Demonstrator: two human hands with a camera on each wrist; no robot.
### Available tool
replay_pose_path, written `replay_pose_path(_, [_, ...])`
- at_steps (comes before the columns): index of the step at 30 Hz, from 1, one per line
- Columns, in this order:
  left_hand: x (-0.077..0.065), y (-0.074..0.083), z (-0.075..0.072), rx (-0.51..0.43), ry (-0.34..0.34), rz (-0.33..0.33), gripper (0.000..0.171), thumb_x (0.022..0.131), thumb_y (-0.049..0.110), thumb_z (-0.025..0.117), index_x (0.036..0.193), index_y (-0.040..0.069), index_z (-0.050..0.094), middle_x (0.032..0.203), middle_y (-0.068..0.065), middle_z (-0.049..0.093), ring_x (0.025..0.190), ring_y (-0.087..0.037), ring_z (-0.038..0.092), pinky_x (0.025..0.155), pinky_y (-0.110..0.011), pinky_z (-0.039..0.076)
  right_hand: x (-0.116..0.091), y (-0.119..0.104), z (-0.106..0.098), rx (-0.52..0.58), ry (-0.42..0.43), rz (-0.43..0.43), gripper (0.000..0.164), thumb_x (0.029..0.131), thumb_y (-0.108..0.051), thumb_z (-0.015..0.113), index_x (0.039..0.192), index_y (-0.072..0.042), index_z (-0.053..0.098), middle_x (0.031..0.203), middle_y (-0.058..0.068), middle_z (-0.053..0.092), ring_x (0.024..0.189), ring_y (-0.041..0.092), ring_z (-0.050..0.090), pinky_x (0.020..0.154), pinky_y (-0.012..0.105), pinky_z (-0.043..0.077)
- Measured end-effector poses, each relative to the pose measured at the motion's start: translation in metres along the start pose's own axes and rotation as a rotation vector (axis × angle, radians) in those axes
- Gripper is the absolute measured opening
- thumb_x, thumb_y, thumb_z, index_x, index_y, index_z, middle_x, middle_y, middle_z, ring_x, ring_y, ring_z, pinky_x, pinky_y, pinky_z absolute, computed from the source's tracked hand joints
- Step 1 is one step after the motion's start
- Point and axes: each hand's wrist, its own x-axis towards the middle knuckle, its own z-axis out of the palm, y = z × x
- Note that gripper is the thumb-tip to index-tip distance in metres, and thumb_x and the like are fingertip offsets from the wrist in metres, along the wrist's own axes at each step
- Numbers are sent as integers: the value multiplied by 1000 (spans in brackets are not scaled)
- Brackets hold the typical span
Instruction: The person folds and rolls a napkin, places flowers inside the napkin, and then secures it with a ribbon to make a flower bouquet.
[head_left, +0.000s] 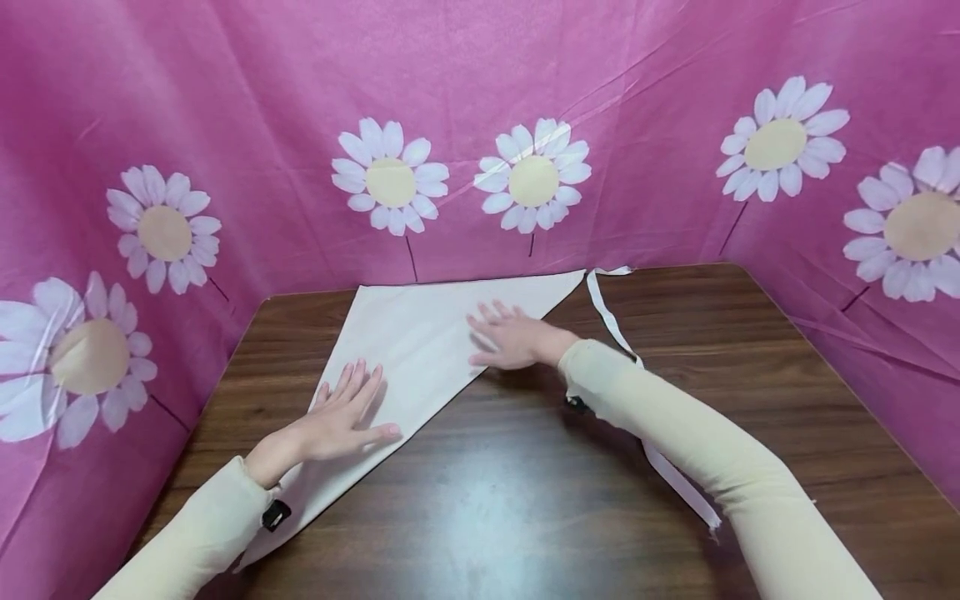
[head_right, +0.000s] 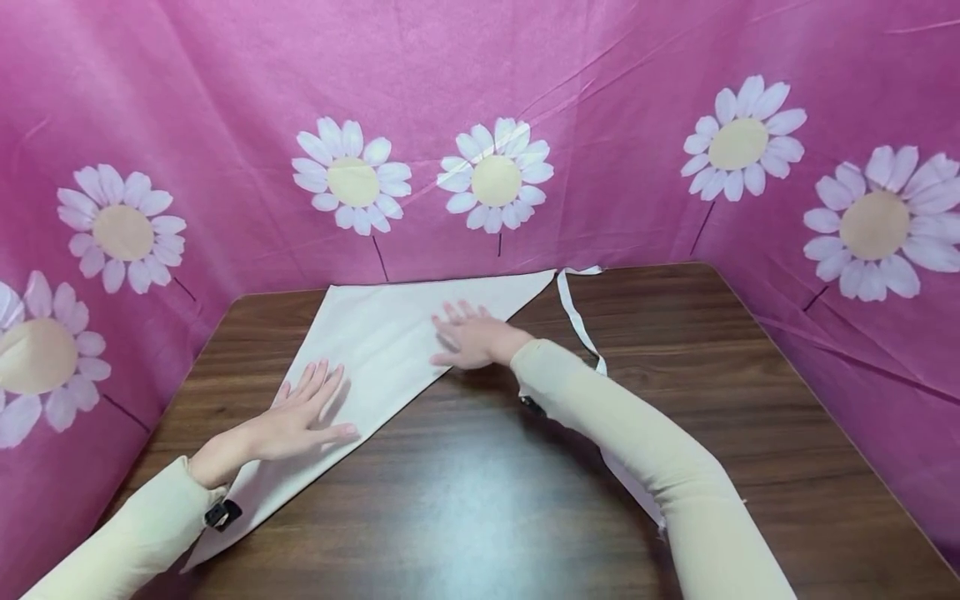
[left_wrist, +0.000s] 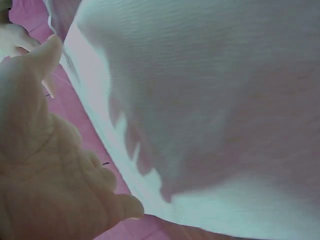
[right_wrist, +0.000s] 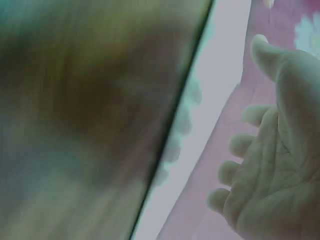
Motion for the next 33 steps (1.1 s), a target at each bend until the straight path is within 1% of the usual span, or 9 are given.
replay_pose_path(3, [0,-3,3,-9,-8,7,103,94,66,57,162,5,11,165,-27,-4,151,-46,-7,112,-72,-2,4,-22,12,16,-45,-59,83,101,-64,42,163,-13,19,167,18,7,153,41,4,119,61,8])
replay_pose_path(6, [5,-6,4,4,-21,18,102,93,67,57,162,5,13,165,-27,-1,151,-46,-6,112,-73,0,12,-35,21,12,-84,-66,85,100,-69,39,163,-16,17,168,15,6,153,38,3,120,59,7])
replay_pose_path(8, [9,-7,6,13,-27,26,103,93,68,56,162,5,14,165,-27,0,151,-46,-5,112,-73,1,18,-41,25,22,-93,-49,87,98,-71,39,164,-19,16,169,12,5,154,36,2,120,59,6])
replay_pose_path(11, [16,-8,9,23,-34,44,103,92,69,56,162,5,15,165,-28,1,151,-46,-4,113,-72,2,23,-46,29,47,-106,-9,91,95,-76,41,164,-23,14,169,9,3,154,34,-1,119,61,4])
replay_pose_path(17, [20,-10,12,17,-72,59,106,90,67,62,162,4,15,164,-31,-1,150,-49,-4,113,-72,1,28,-52,33,52,-174,98,101,84,-87,44,163,-35,8,170,-4,-5,154,27,-9,109,78,0])
replay_pose_path(21, [16,-13,11,5,-82,65,108,88,68,64,162,5,16,164,-30,-1,150,-48,-4,112,-72,-2,29,-54,33,50,-185,140,104,79,-91,44,162,-41,5,169,-10,-9,153,26,-13,104,82,-1])
replay_pose_path(25, [8,-19,8,-30,-101,76,108,87,65,68,162,5,17,164,-30,-3,150,-47,-7,110,-73,-6,30,-57,32,62,-198,164,109,75,-94,47,161,-44,3,168,-12,-11,152,31,-18,102,84,-2])
replay_pose_path(29, [-1,-23,6,-58,-113,78,108,87,63,70,161,5,17,163,-32,-4,150,-48,-8,110,-73,-8,30,-58,32,70,-201,182,111,72,-95,49,161,-45,3,168,-13,-12,151,35,-20,101,85,-2])
replay_pose_path(33, [-8,-23,7,-65,-111,81,107,87,62,70,161,5,18,163,-32,-5,150,-49,-8,110,-73,-8,30,-58,34,73,-207,193,112,71,-95,48,160,-47,1,167,-15,-14,150,35,-21,101,84,-4])
